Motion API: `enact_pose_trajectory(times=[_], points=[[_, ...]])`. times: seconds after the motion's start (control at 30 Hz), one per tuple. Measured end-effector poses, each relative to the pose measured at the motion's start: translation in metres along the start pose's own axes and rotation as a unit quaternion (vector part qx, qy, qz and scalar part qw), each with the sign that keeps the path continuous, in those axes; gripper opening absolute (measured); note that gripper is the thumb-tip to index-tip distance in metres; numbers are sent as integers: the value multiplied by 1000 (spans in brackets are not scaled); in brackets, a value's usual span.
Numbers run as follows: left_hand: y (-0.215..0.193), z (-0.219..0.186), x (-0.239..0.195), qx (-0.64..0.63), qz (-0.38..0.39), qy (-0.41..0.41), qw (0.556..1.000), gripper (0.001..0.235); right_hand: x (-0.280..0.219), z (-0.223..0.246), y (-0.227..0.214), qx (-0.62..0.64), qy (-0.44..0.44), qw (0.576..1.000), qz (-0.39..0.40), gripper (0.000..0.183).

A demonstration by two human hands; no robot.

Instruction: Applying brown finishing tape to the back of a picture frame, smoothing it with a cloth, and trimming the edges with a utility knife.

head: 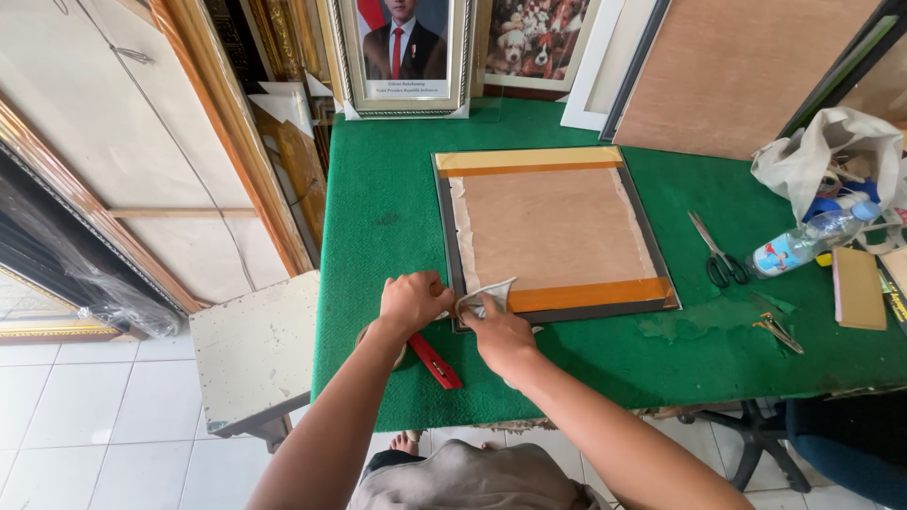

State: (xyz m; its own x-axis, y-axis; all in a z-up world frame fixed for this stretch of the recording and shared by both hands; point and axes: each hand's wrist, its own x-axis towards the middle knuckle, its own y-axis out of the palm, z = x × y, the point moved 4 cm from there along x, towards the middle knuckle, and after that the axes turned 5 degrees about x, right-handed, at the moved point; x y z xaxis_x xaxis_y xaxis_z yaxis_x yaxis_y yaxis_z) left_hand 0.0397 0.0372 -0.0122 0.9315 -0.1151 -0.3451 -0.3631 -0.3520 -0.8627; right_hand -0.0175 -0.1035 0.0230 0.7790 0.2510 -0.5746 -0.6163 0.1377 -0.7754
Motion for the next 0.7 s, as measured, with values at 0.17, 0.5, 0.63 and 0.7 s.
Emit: enact_pose_trajectory(times=[0.17, 0.5, 0.63, 0.7], points=[[-2, -2, -1, 21, 10, 2, 1000, 37, 7, 1, 8, -101, -46, 994, -16, 44], [6, 2, 8, 17, 22, 17, 999, 37, 32, 8, 18, 60, 59, 994, -70, 36], [3, -3, 5, 34, 30, 22, 999, 37, 27, 4, 42, -90, -18, 994, -54, 37], [5, -2, 6, 31, 40, 24, 998, 38, 22, 6, 43, -98, -18, 991, -86, 42]])
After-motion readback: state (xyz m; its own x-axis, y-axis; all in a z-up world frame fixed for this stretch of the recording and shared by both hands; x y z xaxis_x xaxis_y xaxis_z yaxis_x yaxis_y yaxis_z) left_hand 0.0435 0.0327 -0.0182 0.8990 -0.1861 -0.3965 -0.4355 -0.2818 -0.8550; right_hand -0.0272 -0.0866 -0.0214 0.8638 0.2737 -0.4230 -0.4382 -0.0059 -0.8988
